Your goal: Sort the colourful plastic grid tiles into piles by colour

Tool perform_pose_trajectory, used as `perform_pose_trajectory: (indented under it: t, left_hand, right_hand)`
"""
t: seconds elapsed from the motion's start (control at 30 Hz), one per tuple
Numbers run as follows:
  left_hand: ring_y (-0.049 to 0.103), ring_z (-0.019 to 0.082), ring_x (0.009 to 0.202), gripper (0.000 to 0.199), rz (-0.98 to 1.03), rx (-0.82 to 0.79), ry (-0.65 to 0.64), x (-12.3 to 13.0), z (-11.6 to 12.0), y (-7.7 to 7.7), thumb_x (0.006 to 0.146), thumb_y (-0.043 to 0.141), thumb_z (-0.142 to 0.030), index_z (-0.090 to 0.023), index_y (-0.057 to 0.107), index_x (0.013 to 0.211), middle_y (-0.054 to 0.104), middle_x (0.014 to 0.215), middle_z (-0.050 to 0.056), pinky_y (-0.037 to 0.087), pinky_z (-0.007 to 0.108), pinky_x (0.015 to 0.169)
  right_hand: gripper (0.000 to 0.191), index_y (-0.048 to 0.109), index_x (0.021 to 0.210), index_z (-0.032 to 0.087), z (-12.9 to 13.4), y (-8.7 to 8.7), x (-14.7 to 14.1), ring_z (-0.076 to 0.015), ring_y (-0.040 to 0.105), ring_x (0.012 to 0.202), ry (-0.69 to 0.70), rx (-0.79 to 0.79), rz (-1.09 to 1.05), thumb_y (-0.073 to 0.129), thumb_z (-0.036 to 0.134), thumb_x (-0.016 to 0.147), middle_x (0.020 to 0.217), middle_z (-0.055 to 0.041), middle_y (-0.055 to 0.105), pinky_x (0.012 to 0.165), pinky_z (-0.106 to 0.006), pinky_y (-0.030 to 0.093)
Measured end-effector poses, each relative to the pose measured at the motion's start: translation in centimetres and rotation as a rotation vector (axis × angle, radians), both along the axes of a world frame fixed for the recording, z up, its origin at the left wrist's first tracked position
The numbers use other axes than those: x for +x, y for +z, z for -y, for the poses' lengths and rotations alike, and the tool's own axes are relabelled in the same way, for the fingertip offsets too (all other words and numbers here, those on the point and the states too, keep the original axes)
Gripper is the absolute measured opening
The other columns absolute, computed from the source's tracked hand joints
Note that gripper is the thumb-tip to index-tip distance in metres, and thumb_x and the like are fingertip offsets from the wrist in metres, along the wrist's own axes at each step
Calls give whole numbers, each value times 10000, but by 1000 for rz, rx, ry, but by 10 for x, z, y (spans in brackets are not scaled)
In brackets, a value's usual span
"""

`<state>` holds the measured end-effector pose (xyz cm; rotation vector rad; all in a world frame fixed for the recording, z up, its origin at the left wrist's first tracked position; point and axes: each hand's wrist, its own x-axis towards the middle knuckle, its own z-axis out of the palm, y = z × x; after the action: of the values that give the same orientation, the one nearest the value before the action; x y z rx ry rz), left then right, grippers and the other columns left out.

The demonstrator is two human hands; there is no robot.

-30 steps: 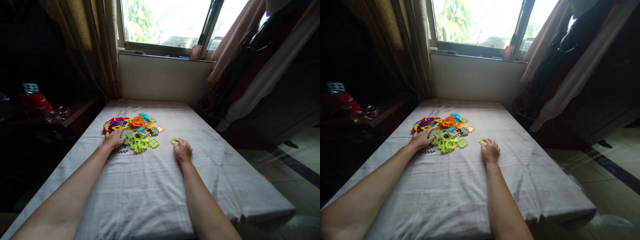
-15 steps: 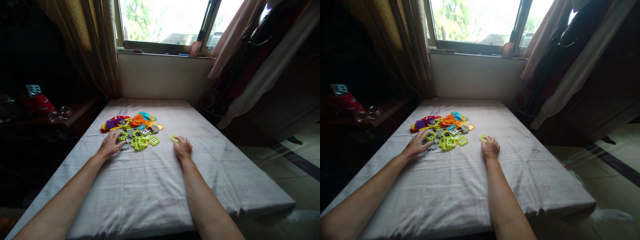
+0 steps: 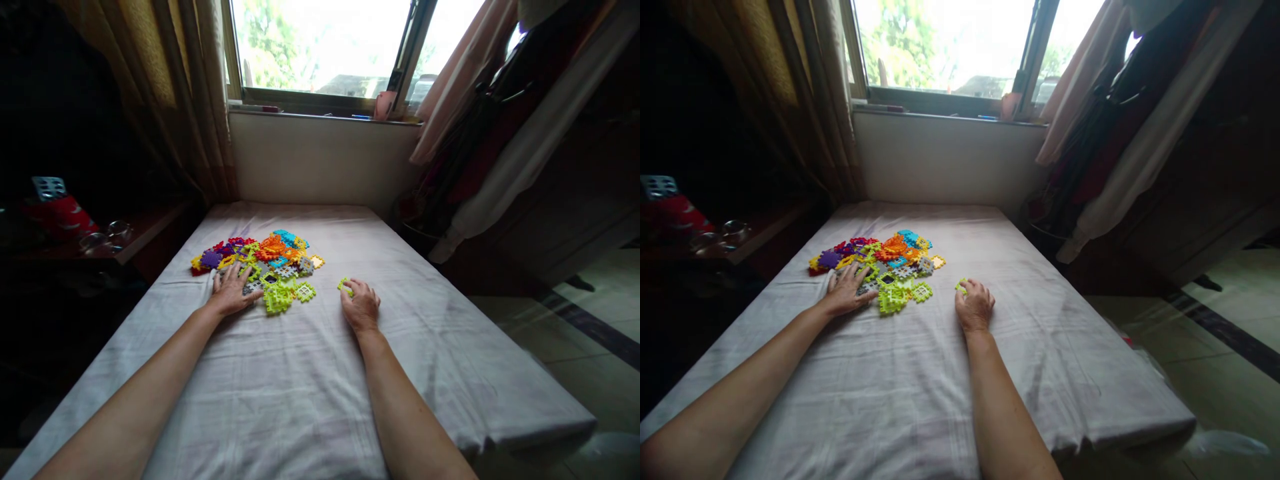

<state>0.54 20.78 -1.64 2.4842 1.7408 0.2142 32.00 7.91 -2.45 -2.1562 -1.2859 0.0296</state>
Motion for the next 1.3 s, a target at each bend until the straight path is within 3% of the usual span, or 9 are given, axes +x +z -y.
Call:
perform_pose_trajectory:
  t: [0.17, 0.3, 0.5, 0.67, 0.9, 1.07, 1.3]
  left_hand:
    - [217, 356, 1537, 892, 17, 31, 25, -11, -4, 4, 849, 462, -734, -222, 337, 1568, 237, 1668, 177, 191, 589, 1205]
    - [259, 338, 1523, 817, 60, 127, 131, -35, -11, 4, 880, 443, -677, -203, 388, 1543, 300, 1649, 156, 230, 533, 1209]
    - [355, 372, 1466, 778, 184, 249, 415, -60, -20, -8, 916, 380, -595, -93, 411, 1509, 355, 1592, 248, 316, 552, 1160]
    - [411, 365, 1436, 746, 168, 185, 410, -56, -20, -16, 925, 373, -570, -121, 401, 1520, 363, 1597, 230, 299, 574, 1164]
    - [435, 354, 1424, 726, 135, 182, 406, -54, -15, -21, 923, 401, -591, -176, 425, 1518, 361, 1607, 204, 285, 574, 1175]
    - [346, 333, 1488, 729, 97, 148, 389, -52, -12, -18, 935, 393, -584, -172, 393, 1537, 337, 1621, 200, 239, 585, 1199]
    - [345, 351, 1487, 733, 30, 123, 377, -45, -8, -12, 947, 415, -568, -158, 362, 1553, 306, 1630, 218, 198, 625, 1202]
  right_hand:
    - [287, 742, 1112, 263, -15, 6, -14, -256, 549, 1206, 164, 134, 78, 587, 234, 872, 1289, -70, 670, 1049, -414, 376]
    - [355, 708, 1198, 267, -47, 15, -22, -261, 561, 1210, 284, 133, 102, 608, 248, 857, 1333, -82, 644, 1034, -409, 429]
    - [474, 610, 1349, 211, -118, 24, -29, -225, 548, 1282, 348, 5, 37, 625, 327, 890, 1362, -113, 623, 1101, -342, 422]
    - [561, 549, 1427, 190, -180, 35, -34, -220, 517, 1343, 326, -145, -8, 582, 451, 931, 1427, -125, 585, 1120, -326, 407]
    - [674, 453, 1515, 232, -248, 45, -50, -301, 489, 1386, 315, -335, -38, 477, 588, 942, 1510, -129, 523, 1112, -464, 415]
    - [684, 476, 1486, 275, -263, 38, -66, -341, 538, 1331, 335, -470, -25, 451, 658, 919, 1443, -136, 588, 1062, -541, 428]
    - [664, 469, 1483, 287, -237, 39, -89, -320, 577, 1295, 434, -424, -48, 519, 597, 898, 1415, -99, 619, 1067, -501, 445]
